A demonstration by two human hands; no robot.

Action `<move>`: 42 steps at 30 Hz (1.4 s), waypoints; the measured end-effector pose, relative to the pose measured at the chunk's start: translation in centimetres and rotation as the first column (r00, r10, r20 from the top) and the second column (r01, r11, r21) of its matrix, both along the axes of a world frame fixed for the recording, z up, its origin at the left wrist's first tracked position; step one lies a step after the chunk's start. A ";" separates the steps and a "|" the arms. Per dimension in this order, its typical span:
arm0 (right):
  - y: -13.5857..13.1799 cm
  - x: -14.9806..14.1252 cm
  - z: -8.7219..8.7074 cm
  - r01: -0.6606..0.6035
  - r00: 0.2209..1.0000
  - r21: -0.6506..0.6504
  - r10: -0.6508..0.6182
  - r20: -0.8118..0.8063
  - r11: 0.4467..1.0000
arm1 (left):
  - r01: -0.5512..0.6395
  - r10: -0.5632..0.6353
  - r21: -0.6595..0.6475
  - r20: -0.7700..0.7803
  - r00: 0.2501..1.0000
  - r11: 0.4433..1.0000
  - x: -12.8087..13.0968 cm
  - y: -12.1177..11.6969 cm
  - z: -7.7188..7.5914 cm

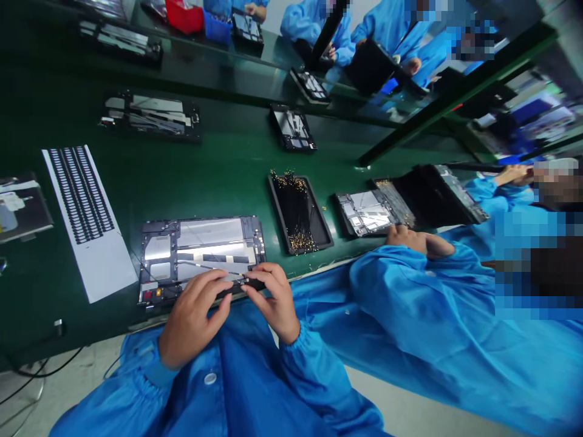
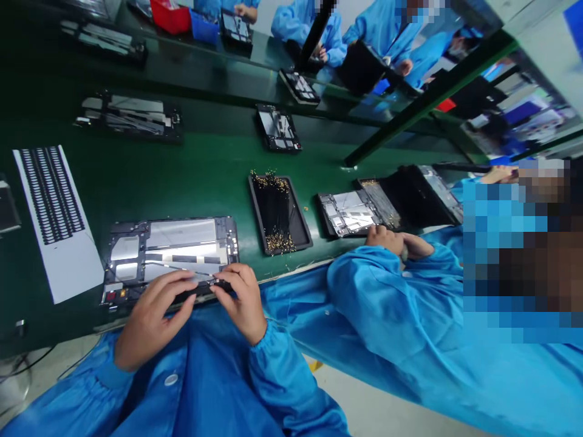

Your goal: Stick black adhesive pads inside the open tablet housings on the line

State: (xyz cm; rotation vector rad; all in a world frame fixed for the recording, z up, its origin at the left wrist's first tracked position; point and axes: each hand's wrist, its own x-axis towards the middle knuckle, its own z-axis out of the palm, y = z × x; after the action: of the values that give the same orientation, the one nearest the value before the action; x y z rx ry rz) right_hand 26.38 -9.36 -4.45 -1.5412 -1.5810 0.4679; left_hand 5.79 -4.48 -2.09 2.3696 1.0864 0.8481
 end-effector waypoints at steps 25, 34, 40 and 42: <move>-2.3 -2.4 -2.1 -0.117 0.894 0.217 0.008 0.448 0.969 | -0.507 0.525 -0.286 -0.016 0.851 0.813 -4.9 -0.6 -2.5; -0.9 -0.1 -0.9 0.088 0.979 0.014 -0.089 0.185 0.996 | -0.525 0.579 -0.427 -0.004 0.815 0.736 -6.4 0.8 -2.1; 0.1 0.1 -4.2 0.159 0.986 -0.070 -0.154 0.068 0.985 | -0.524 0.567 -0.380 0.004 0.823 0.762 -7.2 0.3 -2.6; -0.6 -0.1 -4.3 0.168 0.985 -0.037 -0.167 0.046 0.985 | -0.522 0.568 -0.347 0.036 0.823 0.779 -7.3 -0.5 -2.3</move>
State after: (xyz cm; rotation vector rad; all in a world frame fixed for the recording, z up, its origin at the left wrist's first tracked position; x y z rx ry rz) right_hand 26.29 -9.92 -8.79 -1.7095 -1.4667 0.3775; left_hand -1.47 -4.97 -4.39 1.7047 1.7471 0.9133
